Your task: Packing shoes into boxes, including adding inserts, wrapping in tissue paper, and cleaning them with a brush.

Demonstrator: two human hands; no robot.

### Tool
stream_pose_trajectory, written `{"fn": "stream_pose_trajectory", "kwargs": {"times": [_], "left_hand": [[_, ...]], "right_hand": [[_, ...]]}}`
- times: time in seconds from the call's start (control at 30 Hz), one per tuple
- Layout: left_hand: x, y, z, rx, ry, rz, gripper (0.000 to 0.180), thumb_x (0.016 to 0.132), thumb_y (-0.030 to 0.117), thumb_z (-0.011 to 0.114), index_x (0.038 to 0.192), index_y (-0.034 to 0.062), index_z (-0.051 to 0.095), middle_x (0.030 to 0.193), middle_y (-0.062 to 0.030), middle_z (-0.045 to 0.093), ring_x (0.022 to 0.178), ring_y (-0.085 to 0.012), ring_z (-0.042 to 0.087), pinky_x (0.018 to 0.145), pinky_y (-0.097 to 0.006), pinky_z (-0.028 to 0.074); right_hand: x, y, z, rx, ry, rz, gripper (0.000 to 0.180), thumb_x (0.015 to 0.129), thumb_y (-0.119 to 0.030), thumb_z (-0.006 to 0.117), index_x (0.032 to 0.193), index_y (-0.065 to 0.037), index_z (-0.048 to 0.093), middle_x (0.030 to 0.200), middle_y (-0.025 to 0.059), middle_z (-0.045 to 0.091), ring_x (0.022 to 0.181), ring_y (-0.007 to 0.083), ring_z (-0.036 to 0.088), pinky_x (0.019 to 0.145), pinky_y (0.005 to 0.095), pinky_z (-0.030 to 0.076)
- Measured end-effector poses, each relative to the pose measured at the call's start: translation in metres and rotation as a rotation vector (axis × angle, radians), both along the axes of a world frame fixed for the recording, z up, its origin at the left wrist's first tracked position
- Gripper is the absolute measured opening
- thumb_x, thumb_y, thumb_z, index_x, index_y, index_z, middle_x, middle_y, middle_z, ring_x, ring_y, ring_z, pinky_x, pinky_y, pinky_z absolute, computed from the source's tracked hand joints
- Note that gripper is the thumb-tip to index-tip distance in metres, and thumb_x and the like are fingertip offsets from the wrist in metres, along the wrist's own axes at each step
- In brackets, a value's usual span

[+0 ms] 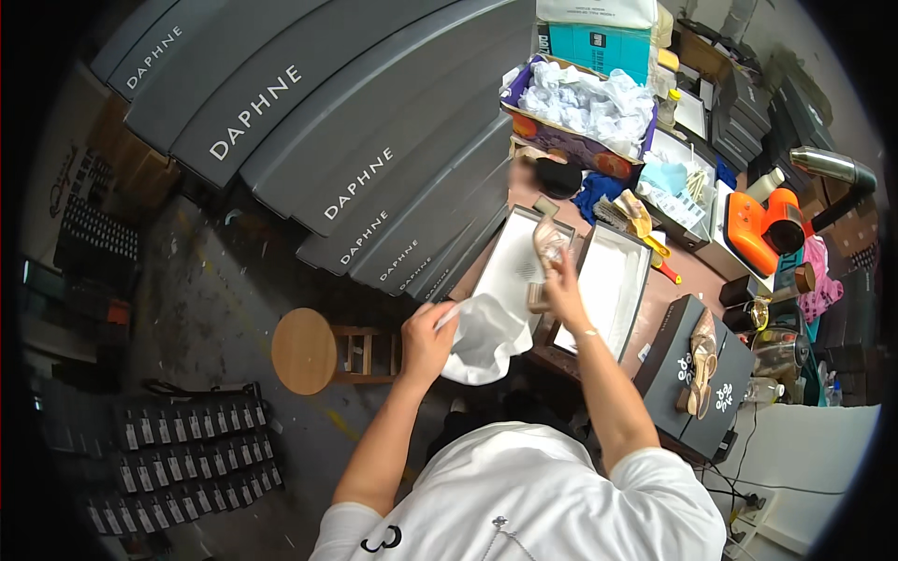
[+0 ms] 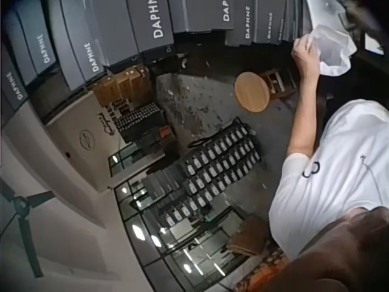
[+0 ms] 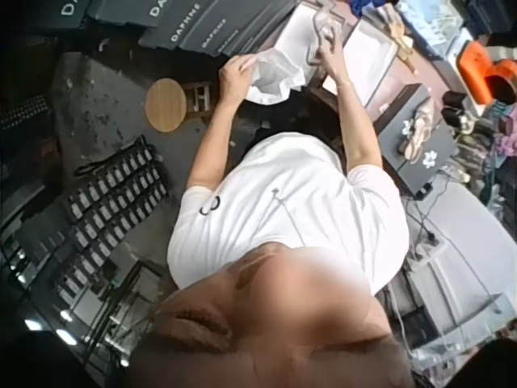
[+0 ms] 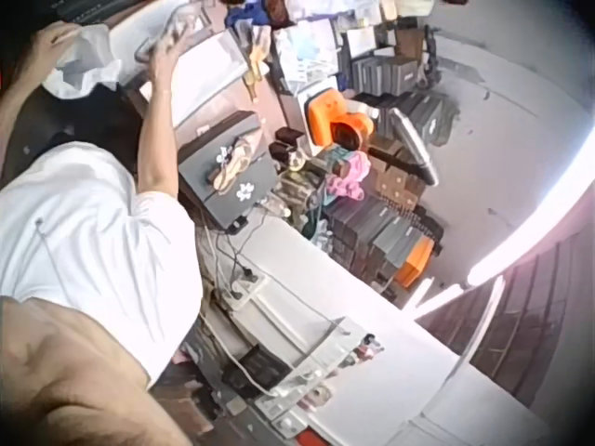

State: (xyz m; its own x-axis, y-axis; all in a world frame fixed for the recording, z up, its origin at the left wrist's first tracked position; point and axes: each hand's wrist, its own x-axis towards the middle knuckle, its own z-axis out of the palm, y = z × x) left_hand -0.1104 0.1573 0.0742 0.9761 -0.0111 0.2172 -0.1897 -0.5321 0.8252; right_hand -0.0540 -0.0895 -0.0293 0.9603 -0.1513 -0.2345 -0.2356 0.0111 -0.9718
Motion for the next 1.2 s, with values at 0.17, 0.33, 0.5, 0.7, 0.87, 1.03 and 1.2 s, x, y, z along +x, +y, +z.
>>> {"fn": "stream_pose_trajectory", "kwargs": {"times": [0.17, 0.33, 0.5, 0.7, 0.87, 1.03, 1.2], "left_hand": [[0.046, -0.047, -0.011, 0.058, -0.063, -0.053, 0.019, 0.080, 0.008, 0.064, 0.095, -0.0039, 0.067, 0.082, -0.0167, 0.065, 0.076, -0.0281, 0.066, 0.066, -0.032, 0.049], [0.050, -0.102, 0.021, -0.118, 0.001, -0.214, 0.019, 0.078, 0.005, 0.063, 0.095, -0.0024, 0.067, 0.082, -0.0177, 0.063, 0.073, -0.0321, 0.063, 0.065, -0.034, 0.049], [0.004, -0.134, 0.052, 0.061, -0.116, -0.808, 0.037, 0.068, -0.005, 0.058, 0.102, 0.0061, 0.069, 0.070, -0.0128, 0.053, 0.064, -0.0298, 0.057, 0.060, -0.036, 0.047], [0.080, -0.093, 0.028, 0.179, -0.064, -0.751, 0.019, 0.076, 0.002, 0.065, 0.095, 0.0006, 0.067, 0.079, -0.0129, 0.060, 0.072, -0.0304, 0.061, 0.065, -0.036, 0.048], [0.092, -0.105, 0.012, 0.047, -0.005, -0.745, 0.015, 0.079, 0.003, 0.062, 0.093, -0.0007, 0.067, 0.083, -0.0142, 0.061, 0.074, -0.0303, 0.062, 0.067, -0.035, 0.048], [0.103, -0.117, 0.008, -0.002, 0.032, -0.827, 0.017, 0.079, 0.005, 0.062, 0.095, 0.0000, 0.067, 0.081, -0.0147, 0.061, 0.073, -0.0309, 0.061, 0.066, -0.036, 0.048], [0.108, -0.126, 0.012, -0.006, 0.065, -0.873, 0.018, 0.078, 0.006, 0.063, 0.095, 0.0014, 0.067, 0.081, -0.0139, 0.061, 0.072, -0.0325, 0.061, 0.066, -0.038, 0.048]], "right_hand": [[-0.114, -0.093, 0.156, 0.432, -0.160, 0.280, 0.089, 0.075, -0.024, 0.072, 0.148, -0.006, 0.025, 0.129, 0.0150, 0.046, 0.103, 0.0200, 0.055, 0.088, 0.0317, 0.046], [-0.164, -0.100, 0.164, 0.038, -0.120, 0.545, 0.054, 0.081, -0.012, 0.055, 0.133, 0.002, 0.046, 0.112, 0.0141, 0.059, 0.099, 0.0209, 0.058, 0.089, 0.0317, 0.044], [-0.118, -0.038, 0.146, -0.317, -0.005, 0.826, 0.021, 0.083, -0.012, 0.053, 0.096, 0.000, 0.063, 0.082, 0.0149, 0.064, 0.073, 0.0242, 0.061, 0.070, 0.0334, 0.049], [-0.115, -0.033, 0.101, 0.737, 0.164, -0.186, 0.037, 0.089, -0.022, 0.053, 0.118, 0.001, 0.049, 0.103, 0.0155, 0.060, 0.082, 0.0157, 0.061, 0.064, 0.0277, 0.053], [-0.122, -0.039, 0.079, 1.180, 0.157, -0.199, 0.027, 0.086, -0.028, 0.048, 0.106, -0.012, 0.053, 0.103, 0.0086, 0.055, 0.083, 0.0287, 0.051, 0.058, 0.0314, 0.044], [-0.124, -0.024, 0.067, 1.434, 0.007, -0.221, 0.040, 0.084, -0.029, 0.048, 0.119, -0.010, 0.046, 0.105, 0.0101, 0.054, 0.081, 0.0282, 0.053, 0.062, 0.0330, 0.047], [-0.121, -0.025, 0.065, 1.433, -0.008, -0.198, 0.043, 0.083, -0.029, 0.048, 0.123, -0.014, 0.042, 0.105, 0.0088, 0.052, 0.078, 0.0260, 0.049, 0.059, 0.0314, 0.044]]}}
